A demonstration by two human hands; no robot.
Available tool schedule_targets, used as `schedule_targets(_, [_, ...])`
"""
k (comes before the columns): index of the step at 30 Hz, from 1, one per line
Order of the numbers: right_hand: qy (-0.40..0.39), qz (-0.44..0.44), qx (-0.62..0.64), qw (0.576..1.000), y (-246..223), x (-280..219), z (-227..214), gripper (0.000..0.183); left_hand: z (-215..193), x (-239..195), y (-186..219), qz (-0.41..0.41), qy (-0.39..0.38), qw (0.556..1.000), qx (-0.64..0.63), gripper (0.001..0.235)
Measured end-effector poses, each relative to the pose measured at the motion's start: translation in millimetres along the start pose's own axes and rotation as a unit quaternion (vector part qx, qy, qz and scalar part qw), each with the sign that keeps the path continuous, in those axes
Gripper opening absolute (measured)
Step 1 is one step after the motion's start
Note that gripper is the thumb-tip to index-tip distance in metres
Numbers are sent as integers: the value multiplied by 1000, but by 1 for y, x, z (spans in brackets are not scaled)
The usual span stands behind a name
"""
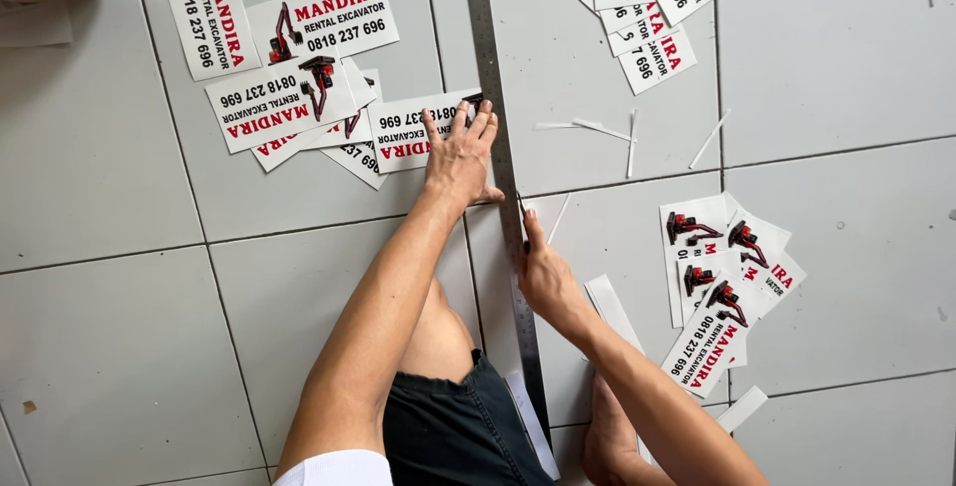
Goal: The person sits on a tiled floor and uses a metal ruler and a red utility knife to cut individual stickers from a larger sheet. The stickers feature an excavator graphic and the text 'MANDIRA RENTAL EXCAVATOR' with a phone number. The person repeatedly aligns the ruler and cuts along the edges to separate the stickers.
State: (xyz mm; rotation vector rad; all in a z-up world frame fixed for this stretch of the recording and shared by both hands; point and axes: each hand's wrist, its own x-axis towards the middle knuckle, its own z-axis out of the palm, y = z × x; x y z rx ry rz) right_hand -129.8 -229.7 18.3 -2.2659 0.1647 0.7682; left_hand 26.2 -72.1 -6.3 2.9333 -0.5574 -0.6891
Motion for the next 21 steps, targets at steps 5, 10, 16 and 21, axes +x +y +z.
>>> schedule_targets(5, [54, 6, 73, 996, 28, -10, -2, 63, 11, -10, -5, 5, 3, 999, -32, 125])
schedule_targets(10, [119, 9, 249, 961, 79, 28, -53, 48, 7, -30, -37, 41, 22, 998, -46, 113])
schedule_targets(16, [108, 17, 340, 934, 153, 24, -159, 44, 2, -40, -119, -22, 123, 987, -98, 86])
schedule_targets(21, [92, 141, 55, 984, 172, -10, -218, 41, -12, -34, -98, -216, 235, 936, -146, 75])
